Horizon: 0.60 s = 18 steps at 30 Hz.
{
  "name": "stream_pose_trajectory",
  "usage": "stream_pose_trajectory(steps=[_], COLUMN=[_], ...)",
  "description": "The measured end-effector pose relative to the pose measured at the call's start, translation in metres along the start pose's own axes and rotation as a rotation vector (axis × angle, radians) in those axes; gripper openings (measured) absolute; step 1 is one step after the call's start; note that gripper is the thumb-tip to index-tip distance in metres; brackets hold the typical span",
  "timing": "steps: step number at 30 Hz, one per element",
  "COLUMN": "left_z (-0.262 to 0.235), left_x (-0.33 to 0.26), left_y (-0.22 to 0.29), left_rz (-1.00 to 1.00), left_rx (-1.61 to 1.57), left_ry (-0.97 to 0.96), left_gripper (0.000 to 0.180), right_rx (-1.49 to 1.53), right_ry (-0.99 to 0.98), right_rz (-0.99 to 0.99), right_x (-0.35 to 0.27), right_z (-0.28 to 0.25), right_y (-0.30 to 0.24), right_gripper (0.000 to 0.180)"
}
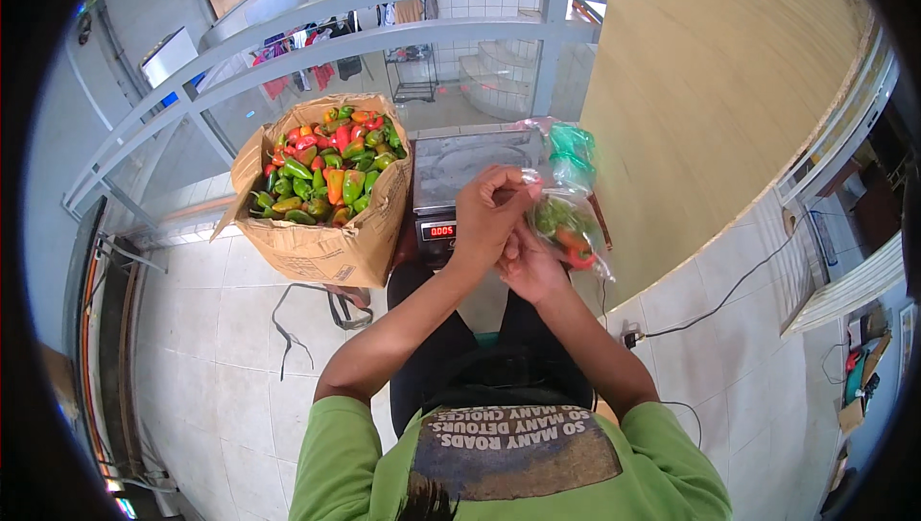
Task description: The person transfers peppers from a cardboard box onto a digital scale to weigh them, then places the weighed peppers into plastic bags and ties the bags closed.
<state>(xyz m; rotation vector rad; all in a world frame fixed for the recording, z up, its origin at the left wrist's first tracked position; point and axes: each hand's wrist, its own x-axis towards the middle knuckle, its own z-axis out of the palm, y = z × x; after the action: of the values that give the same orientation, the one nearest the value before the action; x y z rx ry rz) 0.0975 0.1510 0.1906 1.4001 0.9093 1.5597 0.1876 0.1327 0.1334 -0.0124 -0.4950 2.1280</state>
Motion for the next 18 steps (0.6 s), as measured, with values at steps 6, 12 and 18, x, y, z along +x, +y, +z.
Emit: stream_pose_trajectory(steps=[6, 12, 18], left_z=[0.0, -0.014, -0.019], left_x=[-0.004, -0.004, -0.004], left_y=[-0.002, -0.001, 0.029], left_rz=[0.026, 0.151, 0.211], left_rx=[0.188, 0.343, 0.247], left_ry=[0.043, -0.177, -0.327], left_gripper=[0.012, 0.008, 0.008], right_rx=[-0.748, -2.2, -1.992], right_ry=[0.208, 0.158, 0.062], right_rz=[0.026, -0.656, -0.722], right_x=[-0.021, -0.025, -0.027], right_z=[0.019, 0.052, 0.069], right_y=[-0.033, -0.058, -0.082], right_gripper=[0.021, 0.012, 0.009])
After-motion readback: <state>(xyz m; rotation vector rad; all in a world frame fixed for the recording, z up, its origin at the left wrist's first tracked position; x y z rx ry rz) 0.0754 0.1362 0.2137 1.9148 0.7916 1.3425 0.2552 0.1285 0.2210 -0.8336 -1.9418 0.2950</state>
